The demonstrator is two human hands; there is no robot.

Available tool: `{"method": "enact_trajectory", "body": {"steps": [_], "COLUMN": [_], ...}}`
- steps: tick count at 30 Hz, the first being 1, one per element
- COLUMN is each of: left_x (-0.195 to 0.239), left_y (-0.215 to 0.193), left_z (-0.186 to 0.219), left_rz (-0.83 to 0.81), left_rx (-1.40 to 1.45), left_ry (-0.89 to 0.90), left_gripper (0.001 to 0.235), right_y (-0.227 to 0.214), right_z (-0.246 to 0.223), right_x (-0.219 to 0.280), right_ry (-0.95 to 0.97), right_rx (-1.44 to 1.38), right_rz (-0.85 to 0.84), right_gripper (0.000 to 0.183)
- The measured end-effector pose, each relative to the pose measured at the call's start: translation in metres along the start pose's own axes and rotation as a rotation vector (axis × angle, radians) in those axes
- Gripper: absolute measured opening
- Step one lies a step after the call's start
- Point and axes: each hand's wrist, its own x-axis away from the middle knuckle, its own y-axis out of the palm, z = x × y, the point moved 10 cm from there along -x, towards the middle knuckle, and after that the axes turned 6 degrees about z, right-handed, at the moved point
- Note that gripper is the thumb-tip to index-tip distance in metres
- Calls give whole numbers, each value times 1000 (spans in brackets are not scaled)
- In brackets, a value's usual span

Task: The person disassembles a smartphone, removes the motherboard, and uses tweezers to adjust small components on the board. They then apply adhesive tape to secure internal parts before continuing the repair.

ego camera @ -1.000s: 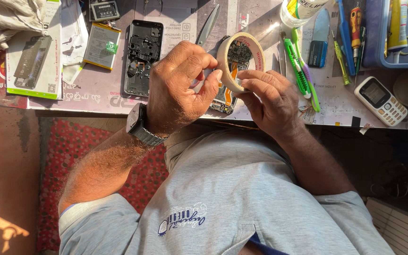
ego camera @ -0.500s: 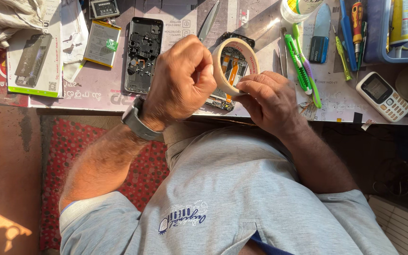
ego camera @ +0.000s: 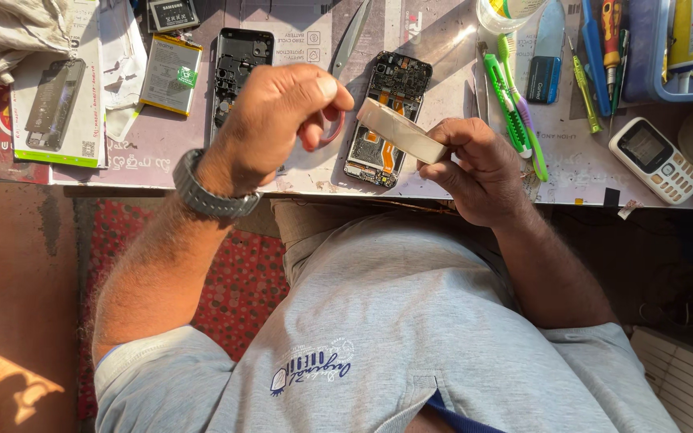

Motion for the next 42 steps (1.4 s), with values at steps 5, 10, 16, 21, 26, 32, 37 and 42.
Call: {"method": "enact_trajectory", "body": {"steps": [5,10,16,21,26,32,37,42], "left_x": [17,29,30,29,29,34,22,-2], "left_y": [15,20,18,14,15,31,40,48], "left_z": [6,25,29,21,26,48,35,10], "left_rz": [104,187,195,187,174,21,-73,-193], "left_rx": [-246,-369,-361,-330,-344,-514,-386,-124], "left_ry": [145,290,293,251,315,498,317,-21], "left_gripper": [23,15,10,7,7,2,6,10], "right_y": [6,19,19,21,20,13,7,1], "right_z": [-16,-24,-27,-28,-22,-11,1,17], "right_x": [-13,-19,-17,-16,-12,-1,8,18], "right_ry": [-147,-208,-195,-201,-190,-158,-75,47], "right_rx": [426,501,508,512,455,195,-105,-371], "right_rz": [-43,-75,-76,-73,-87,-101,-82,-49], "right_gripper": [32,37,37,36,37,33,29,25]}}
